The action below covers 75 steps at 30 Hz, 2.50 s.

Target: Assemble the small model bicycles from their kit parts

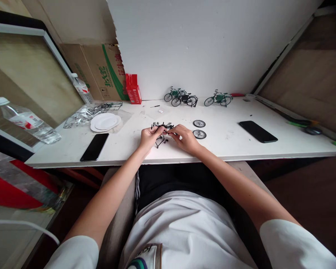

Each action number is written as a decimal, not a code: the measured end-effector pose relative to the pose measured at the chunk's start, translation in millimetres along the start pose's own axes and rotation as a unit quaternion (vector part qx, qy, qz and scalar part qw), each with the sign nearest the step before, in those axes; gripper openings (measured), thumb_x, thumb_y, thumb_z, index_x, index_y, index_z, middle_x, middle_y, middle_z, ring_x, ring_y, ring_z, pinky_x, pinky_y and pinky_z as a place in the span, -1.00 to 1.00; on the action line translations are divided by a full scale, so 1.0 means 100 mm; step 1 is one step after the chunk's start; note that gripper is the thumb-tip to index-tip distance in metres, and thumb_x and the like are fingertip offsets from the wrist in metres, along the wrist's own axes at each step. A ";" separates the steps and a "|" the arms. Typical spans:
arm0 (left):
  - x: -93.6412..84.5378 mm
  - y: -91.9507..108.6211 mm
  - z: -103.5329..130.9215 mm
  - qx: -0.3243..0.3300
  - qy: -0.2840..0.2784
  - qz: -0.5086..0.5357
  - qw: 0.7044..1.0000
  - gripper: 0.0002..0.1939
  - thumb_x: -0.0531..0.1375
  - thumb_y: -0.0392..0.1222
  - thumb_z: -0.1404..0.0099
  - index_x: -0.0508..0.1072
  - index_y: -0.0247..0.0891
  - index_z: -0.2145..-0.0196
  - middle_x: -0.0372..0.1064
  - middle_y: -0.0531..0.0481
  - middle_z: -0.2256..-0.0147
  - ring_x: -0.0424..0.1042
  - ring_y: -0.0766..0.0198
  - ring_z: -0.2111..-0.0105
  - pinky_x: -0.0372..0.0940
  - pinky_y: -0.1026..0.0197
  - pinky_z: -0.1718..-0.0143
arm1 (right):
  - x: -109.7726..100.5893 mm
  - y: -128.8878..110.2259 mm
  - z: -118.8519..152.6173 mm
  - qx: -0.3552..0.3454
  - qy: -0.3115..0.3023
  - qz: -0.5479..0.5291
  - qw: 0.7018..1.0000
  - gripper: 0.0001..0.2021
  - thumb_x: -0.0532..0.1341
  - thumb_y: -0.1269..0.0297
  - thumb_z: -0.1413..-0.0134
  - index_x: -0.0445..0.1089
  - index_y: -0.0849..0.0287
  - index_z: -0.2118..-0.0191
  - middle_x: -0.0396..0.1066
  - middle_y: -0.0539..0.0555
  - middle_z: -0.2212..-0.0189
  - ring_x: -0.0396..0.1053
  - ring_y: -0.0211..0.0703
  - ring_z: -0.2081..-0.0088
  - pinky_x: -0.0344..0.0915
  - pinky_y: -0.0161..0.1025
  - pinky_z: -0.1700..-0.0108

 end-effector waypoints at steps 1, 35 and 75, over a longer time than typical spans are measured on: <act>0.00 0.00 0.00 0.000 0.003 0.001 1.000 -0.56 0.56 0.16 -0.14 0.74 -0.30 0.27 0.69 -0.16 0.23 0.63 0.14 0.22 0.46 0.12 0.01 | 0.00 0.00 0.00 0.000 0.001 -0.002 1.000 -0.80 0.18 0.22 -0.54 0.56 0.05 -0.04 0.61 0.17 0.18 0.53 0.04 0.13 0.48 -0.04 0.09; -0.01 -0.05 -0.03 0.010 -0.008 -0.010 1.000 -0.57 0.53 0.16 -0.19 0.72 -0.28 0.24 0.69 -0.14 0.20 0.63 0.15 0.16 0.45 0.13 -0.05 | 0.03 0.03 0.01 0.022 -0.022 -0.014 0.999 -0.78 0.13 0.22 -0.55 0.50 0.03 -0.09 0.60 0.18 0.10 0.53 0.04 0.10 0.50 -0.02 0.06; -0.18 0.80 -0.06 -0.056 -0.153 -0.097 0.982 -0.51 0.57 0.13 -0.15 0.74 -0.38 0.20 0.69 -0.24 0.18 0.63 0.18 0.23 0.47 0.15 0.02 | 0.02 0.01 -0.05 0.055 -0.188 0.131 0.972 -0.76 0.22 0.28 -0.44 0.66 0.21 0.15 0.54 0.27 0.26 0.32 0.18 0.01 0.30 0.02 -0.05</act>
Point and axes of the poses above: each hand's wrist, its own z-axis away from the middle knuckle, its own x-axis out of the palm, y = z × x, the point moved 6 cm from there along -z, towards the middle knuckle
